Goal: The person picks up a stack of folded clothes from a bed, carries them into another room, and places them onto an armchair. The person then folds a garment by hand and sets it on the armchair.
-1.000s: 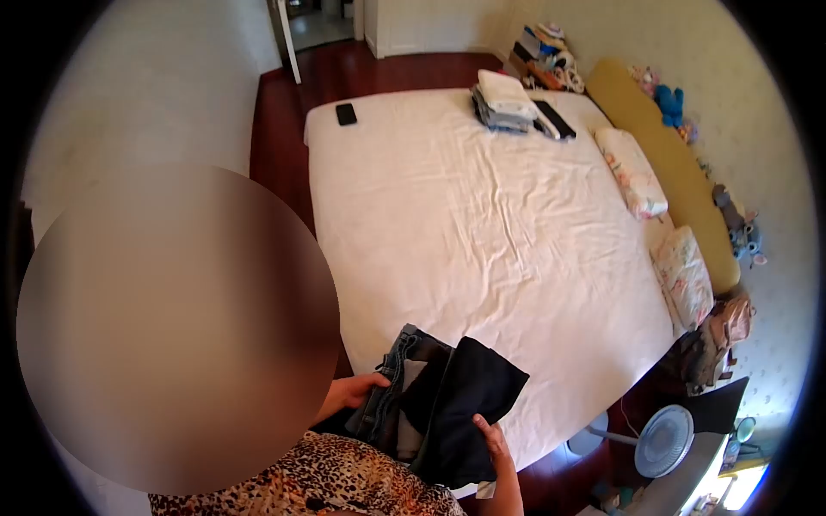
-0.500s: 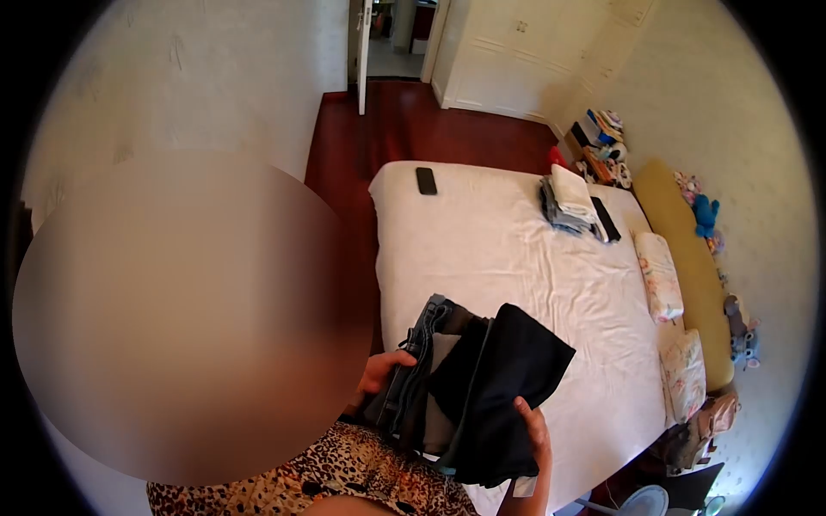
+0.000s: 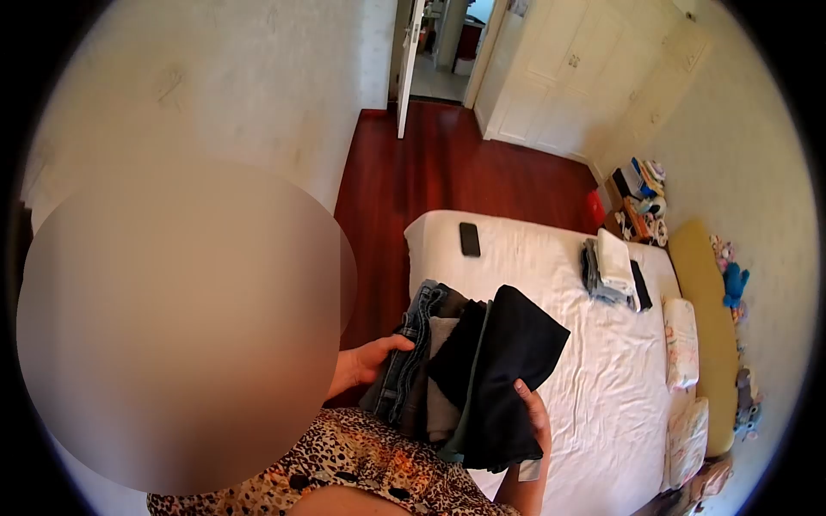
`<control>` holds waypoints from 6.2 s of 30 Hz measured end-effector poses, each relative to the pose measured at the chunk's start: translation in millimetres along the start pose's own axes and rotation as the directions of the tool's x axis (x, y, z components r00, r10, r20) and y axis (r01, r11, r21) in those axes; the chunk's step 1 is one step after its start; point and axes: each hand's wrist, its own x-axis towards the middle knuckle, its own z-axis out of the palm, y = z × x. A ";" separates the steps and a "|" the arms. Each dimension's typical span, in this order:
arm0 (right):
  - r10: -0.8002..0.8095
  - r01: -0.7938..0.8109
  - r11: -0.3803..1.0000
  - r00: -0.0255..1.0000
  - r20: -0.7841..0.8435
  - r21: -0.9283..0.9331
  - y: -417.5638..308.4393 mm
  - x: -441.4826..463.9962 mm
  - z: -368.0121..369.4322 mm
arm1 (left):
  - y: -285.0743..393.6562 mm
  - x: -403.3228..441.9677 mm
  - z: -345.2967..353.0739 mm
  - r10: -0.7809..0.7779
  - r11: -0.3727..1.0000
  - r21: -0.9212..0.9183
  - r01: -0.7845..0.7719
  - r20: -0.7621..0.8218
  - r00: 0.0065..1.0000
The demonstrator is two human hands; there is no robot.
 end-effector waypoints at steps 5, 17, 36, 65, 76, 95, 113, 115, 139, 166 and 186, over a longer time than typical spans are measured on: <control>0.017 -0.015 0.996 1.000 0.025 -0.083 -20.7 -63.0 -24.3 | -51.8 2.9 26.9 0.014 1.000 -0.019 -0.011 0.153 0.988; -0.069 0.082 0.987 0.993 0.094 -0.140 -22.7 -39.8 -12.0 | -38.5 -11.5 25.0 0.152 0.977 0.149 -0.154 0.023 0.988; 0.012 0.028 0.960 0.990 0.143 -0.278 -32.5 -43.1 -27.7 | -43.1 -13.5 31.8 0.166 0.978 0.108 -0.180 0.126 0.978; 0.001 0.159 0.834 0.957 0.290 -0.529 -51.0 -25.3 9.0 | -42.6 -27.5 22.1 0.331 0.938 0.096 -0.334 0.049 0.943; 0.004 0.139 0.845 0.964 0.267 -0.516 -50.6 -20.3 8.3 | -34.7 -27.6 15.8 0.379 0.910 0.172 -0.377 0.027 0.925; 0.303 0.108 0.731 0.833 0.463 -0.674 -61.5 104.9 70.9 | -37.3 -73.2 0.3 0.597 0.800 0.025 -0.599 -0.126 0.792; 0.178 0.132 0.759 0.900 0.398 -0.637 -48.0 101.3 92.2 | 23.5 -80.0 -13.7 0.516 0.857 0.091 -0.508 -0.175 0.839; 0.190 0.123 0.760 0.897 0.400 -0.638 -47.7 100.4 104.5 | 31.7 -84.4 -12.1 0.536 0.844 0.117 -0.523 -0.165 0.828; 0.019 0.098 0.921 0.955 0.295 -0.377 -57.7 89.2 74.4 | 103.9 -61.1 47.3 0.316 0.935 0.194 -0.297 -0.070 0.946; 0.024 0.103 0.873 0.967 0.253 -0.476 -55.0 108.0 41.8 | 97.6 -42.7 22.6 0.264 0.940 0.257 -0.225 -0.127 0.956; -0.048 0.138 0.903 0.974 0.223 -0.406 -62.6 107.2 23.3 | 89.0 -23.0 28.2 0.231 0.942 0.279 -0.185 -0.142 0.963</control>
